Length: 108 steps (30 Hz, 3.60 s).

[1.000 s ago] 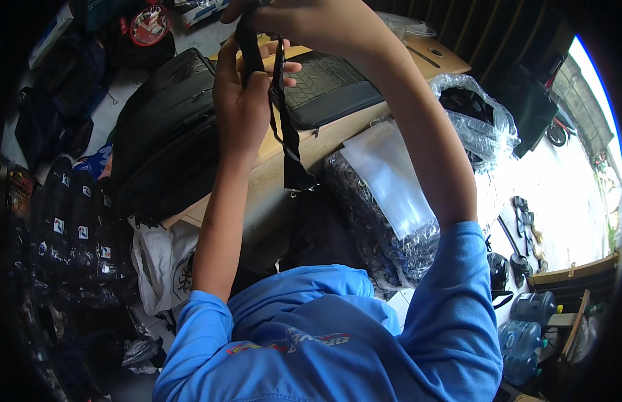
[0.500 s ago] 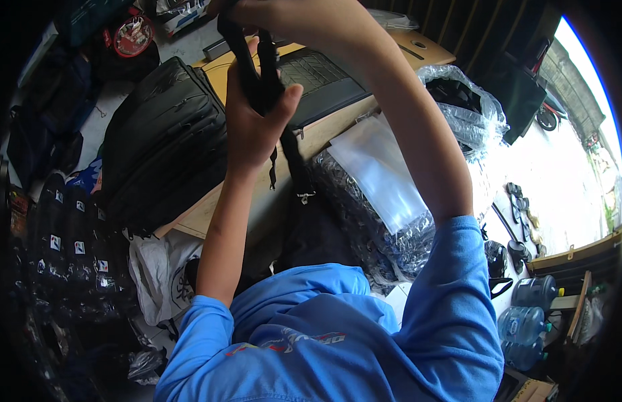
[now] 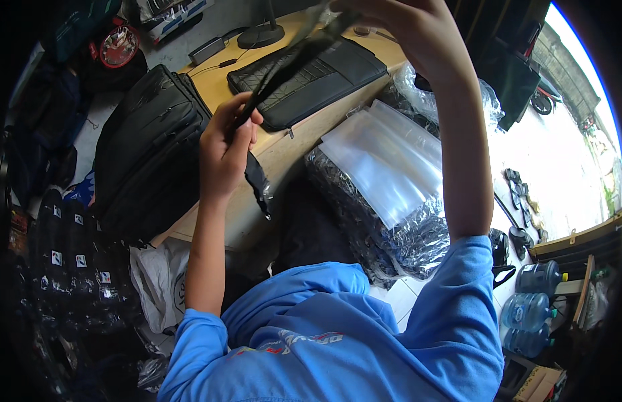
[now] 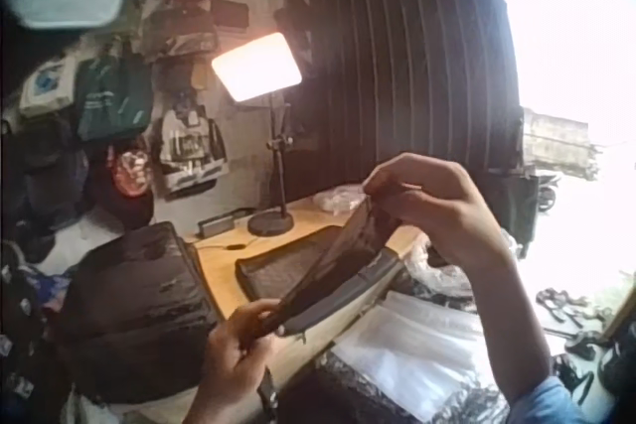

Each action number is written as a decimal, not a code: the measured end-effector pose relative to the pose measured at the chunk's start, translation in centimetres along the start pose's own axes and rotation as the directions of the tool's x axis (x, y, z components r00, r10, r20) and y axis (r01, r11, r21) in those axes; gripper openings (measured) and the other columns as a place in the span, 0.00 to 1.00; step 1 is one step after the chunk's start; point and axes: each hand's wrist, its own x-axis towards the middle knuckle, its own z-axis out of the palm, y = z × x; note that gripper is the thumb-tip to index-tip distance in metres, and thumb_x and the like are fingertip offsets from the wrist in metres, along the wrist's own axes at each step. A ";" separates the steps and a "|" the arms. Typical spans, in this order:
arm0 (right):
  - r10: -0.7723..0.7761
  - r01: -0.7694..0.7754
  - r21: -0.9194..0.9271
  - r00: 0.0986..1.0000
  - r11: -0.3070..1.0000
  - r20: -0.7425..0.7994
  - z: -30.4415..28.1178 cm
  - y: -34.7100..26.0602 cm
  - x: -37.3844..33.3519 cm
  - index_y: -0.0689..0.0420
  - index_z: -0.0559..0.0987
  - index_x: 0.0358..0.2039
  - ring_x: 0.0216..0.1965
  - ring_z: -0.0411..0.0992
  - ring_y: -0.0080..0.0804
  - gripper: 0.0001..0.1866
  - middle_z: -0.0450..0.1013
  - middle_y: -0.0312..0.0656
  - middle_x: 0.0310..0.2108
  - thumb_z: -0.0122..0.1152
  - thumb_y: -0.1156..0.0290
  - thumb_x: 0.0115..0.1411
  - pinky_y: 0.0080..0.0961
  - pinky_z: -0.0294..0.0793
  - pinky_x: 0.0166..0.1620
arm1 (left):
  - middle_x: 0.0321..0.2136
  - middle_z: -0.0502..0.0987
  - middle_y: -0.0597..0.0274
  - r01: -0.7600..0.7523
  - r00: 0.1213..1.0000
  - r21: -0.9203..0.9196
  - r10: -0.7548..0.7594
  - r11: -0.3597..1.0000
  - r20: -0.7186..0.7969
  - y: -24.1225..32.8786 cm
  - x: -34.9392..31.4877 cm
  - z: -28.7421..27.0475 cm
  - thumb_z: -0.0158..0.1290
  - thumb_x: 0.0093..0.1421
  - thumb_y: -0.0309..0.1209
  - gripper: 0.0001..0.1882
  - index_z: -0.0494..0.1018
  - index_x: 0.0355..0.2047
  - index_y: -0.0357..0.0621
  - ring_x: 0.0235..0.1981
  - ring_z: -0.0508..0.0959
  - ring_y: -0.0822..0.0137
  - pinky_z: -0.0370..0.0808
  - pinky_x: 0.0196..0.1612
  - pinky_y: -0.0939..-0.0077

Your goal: The person places a black bag into a plastic sleeve, folds the plastic around it, and subsequently adjusts a black strap with a metal buckle.

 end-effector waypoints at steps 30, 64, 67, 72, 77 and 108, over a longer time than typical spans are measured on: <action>0.534 -0.606 0.201 0.783 0.769 0.318 2.8 14.0 -18.1 0.60 0.73 0.39 0.54 0.63 0.33 0.18 0.64 0.42 0.50 0.67 0.76 0.47 0.33 0.63 0.57 | 0.28 0.70 0.59 -0.009 0.997 0.069 0.003 0.998 0.082 3.0 2.9 -0.7 0.38 0.49 0.19 0.20 0.72 0.42 0.37 0.27 0.69 0.70 0.67 0.33 0.79; 0.146 -0.129 0.811 0.988 0.571 0.055 10.5 7.7 -6.7 0.66 0.68 0.40 0.38 0.67 0.28 0.18 0.65 0.44 0.40 0.47 0.65 0.55 0.24 0.69 0.43 | 0.39 0.74 0.56 0.359 0.880 -0.495 -0.111 0.792 0.461 -2.7 -1.5 1.8 0.61 0.49 0.27 0.36 0.56 0.56 0.36 0.39 0.76 0.70 0.72 0.42 0.80; 0.152 -0.083 0.902 0.988 0.424 0.020 10.6 7.5 -7.2 0.63 0.68 0.37 0.36 0.63 0.29 0.14 0.61 0.43 0.38 0.47 0.66 0.57 0.25 0.66 0.43 | 0.30 0.77 0.57 0.498 0.822 -0.461 -0.229 0.734 0.522 -3.1 -2.7 1.9 0.59 0.52 0.28 0.21 0.68 0.45 0.33 0.33 0.78 0.68 0.74 0.39 0.76; 0.194 -0.061 0.946 0.981 0.317 -0.002 8.6 9.0 -8.5 0.61 0.68 0.36 0.36 0.61 0.28 0.10 0.58 0.40 0.34 0.46 0.70 0.56 0.23 0.64 0.42 | 0.28 0.78 0.53 0.566 0.776 -0.456 -0.255 0.687 0.577 -3.6 -4.4 3.6 0.55 0.56 0.30 0.13 0.74 0.36 0.31 0.31 0.79 0.64 0.75 0.39 0.72; 0.299 0.030 0.990 0.952 0.136 -0.070 5.8 11.5 -10.0 0.61 0.69 0.36 0.39 0.64 0.32 0.10 0.63 0.42 0.36 0.44 0.71 0.57 0.25 0.66 0.44 | 0.29 0.78 0.59 0.698 0.696 -0.441 -0.390 0.563 0.603 -3.7 -5.5 5.4 0.53 0.59 0.30 0.11 0.73 0.38 0.34 0.29 0.78 0.71 0.75 0.35 0.79; 0.763 -0.554 0.787 0.621 0.269 0.176 -0.4 17.2 -12.9 0.61 0.60 0.46 0.20 0.75 0.35 0.15 0.74 0.55 0.34 0.48 0.69 0.63 0.24 0.78 0.21 | 0.27 0.71 0.60 -0.266 0.945 0.856 -0.057 0.443 0.322 -10.9 4.7 8.4 0.57 0.50 0.30 0.07 0.71 0.29 0.44 0.30 0.75 0.59 0.73 0.29 0.66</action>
